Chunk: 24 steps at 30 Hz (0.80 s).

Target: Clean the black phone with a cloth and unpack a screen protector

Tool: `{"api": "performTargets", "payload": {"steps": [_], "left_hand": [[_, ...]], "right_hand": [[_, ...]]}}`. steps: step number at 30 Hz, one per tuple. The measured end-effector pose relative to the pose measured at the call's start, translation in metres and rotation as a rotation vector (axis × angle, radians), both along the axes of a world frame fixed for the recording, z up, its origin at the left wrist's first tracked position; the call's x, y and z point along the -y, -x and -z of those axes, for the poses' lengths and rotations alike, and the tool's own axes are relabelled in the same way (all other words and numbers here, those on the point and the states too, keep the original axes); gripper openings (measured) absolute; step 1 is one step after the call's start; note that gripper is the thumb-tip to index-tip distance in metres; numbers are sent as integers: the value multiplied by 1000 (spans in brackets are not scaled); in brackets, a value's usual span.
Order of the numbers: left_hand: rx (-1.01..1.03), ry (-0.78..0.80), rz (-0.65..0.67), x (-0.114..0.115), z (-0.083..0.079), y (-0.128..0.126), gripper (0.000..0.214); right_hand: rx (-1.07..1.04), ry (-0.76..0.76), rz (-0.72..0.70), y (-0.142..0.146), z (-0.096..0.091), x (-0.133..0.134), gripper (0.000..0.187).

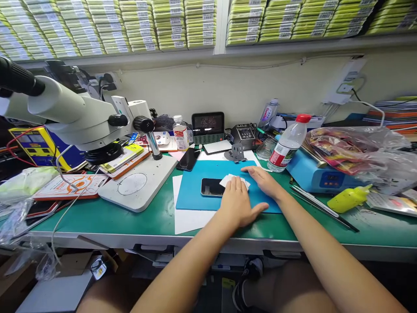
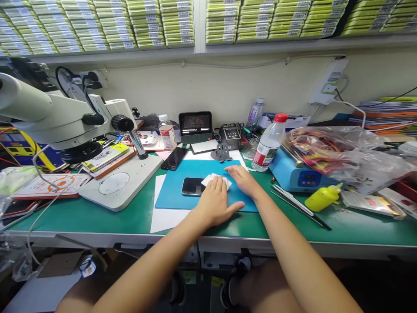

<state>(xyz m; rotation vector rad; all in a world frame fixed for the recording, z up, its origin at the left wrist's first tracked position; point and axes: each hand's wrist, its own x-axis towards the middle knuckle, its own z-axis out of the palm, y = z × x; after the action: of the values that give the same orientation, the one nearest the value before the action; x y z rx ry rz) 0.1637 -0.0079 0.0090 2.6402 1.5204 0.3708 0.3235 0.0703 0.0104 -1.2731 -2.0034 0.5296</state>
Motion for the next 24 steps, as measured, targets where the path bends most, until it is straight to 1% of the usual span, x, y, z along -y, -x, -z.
{"api": "performTargets", "payload": {"steps": [2, 4, 6, 8, 10, 12, 13, 15, 18, 20, 21, 22, 24], "left_hand": [[-29, 51, 18, -13, -6, -2, 99], [-38, 71, 32, -17, -8, 5, 96], [-24, 36, 49, -8, -6, 22, 97], [-6, -7, 71, 11, 0, 43, 97], [-2, -19, 60, 28, 6, 63, 97], [-2, -18, 27, 35, 9, 73, 95], [1, -14, 6, 33, 9, 73, 96], [10, 8, -23, 25, 6, 60, 99], [25, 46, -18, 9, 0, 26, 105], [29, 32, 10, 5, -1, 6, 107], [28, 20, 24, 6, -1, 0, 107], [27, 9, 38, 7, 0, -2, 106], [22, -5, 59, 11, 3, 6, 103]], "right_hand": [[7, -7, -2, 0, 0, -1, 77], [11, -8, 1, -1, 2, -1, 78], [5, -1, 6, -2, 3, -2, 75], [-5, 1, 7, -3, 5, -3, 73], [-8, 0, -2, -3, 6, -3, 72], [-4, 4, -15, -2, 5, -3, 71], [-2, 8, -18, -1, 4, -3, 70], [-1, 16, -13, 0, 3, -1, 69], [-15, 16, 4, 0, 1, 1, 71], [-28, 16, 5, -2, 2, 1, 73], [-35, 14, 5, -2, 3, 1, 74], [-40, 11, 3, -3, 5, 0, 74], [-44, 4, -2, -4, 7, -2, 75]]}}
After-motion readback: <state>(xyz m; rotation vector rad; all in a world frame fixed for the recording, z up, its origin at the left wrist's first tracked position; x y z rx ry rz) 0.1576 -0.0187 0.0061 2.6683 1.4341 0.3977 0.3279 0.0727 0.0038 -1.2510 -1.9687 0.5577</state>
